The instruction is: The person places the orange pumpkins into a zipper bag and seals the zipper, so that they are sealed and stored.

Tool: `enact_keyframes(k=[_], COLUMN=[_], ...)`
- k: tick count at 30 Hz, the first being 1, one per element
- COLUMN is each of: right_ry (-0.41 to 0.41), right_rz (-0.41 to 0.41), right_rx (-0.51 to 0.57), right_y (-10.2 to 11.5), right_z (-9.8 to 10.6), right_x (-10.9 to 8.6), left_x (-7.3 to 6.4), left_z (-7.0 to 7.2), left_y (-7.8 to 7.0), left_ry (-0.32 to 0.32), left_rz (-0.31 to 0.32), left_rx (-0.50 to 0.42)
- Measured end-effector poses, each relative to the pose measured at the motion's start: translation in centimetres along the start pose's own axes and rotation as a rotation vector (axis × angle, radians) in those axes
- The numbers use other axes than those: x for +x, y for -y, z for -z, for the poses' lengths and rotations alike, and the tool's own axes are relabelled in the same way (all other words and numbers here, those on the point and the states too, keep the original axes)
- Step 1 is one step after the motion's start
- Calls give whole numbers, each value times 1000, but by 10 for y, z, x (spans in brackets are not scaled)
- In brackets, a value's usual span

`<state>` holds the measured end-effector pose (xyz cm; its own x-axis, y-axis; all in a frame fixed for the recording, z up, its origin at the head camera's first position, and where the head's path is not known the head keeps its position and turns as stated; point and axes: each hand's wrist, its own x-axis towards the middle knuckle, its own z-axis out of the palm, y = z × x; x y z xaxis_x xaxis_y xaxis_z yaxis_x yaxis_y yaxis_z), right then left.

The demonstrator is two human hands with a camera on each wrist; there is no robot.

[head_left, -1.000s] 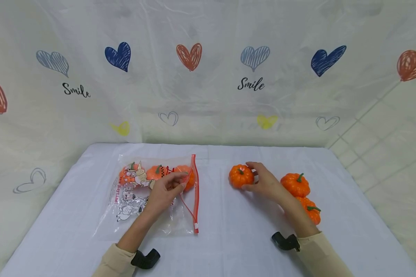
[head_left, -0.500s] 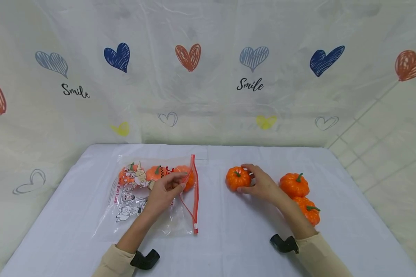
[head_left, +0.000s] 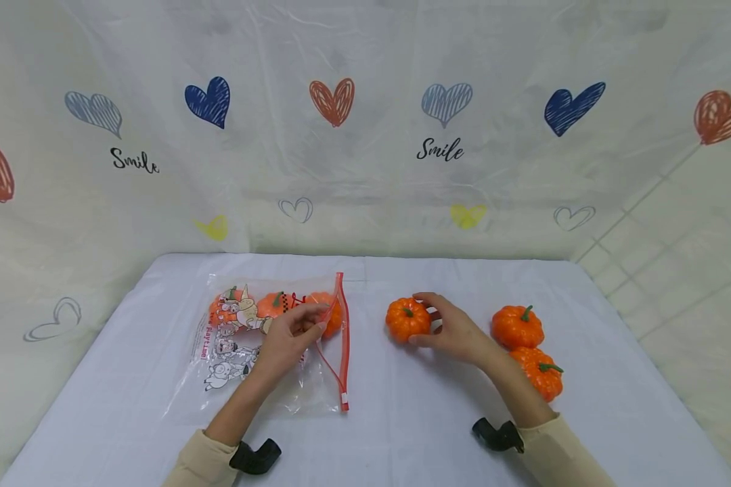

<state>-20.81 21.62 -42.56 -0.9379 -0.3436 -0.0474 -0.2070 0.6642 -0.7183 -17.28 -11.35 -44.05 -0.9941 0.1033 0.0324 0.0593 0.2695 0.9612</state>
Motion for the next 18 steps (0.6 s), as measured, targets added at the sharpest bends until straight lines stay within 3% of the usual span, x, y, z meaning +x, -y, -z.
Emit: enact_keyframes(k=[18], right_ry=[51], right_rz=[-21], right_rx=[36], right_y=[17], right_z=[-16], right_x=[-5], left_x=[-1], left_z=[0], left_y=[2], left_ry=[6], left_rz=[9], left_rx=[-3])
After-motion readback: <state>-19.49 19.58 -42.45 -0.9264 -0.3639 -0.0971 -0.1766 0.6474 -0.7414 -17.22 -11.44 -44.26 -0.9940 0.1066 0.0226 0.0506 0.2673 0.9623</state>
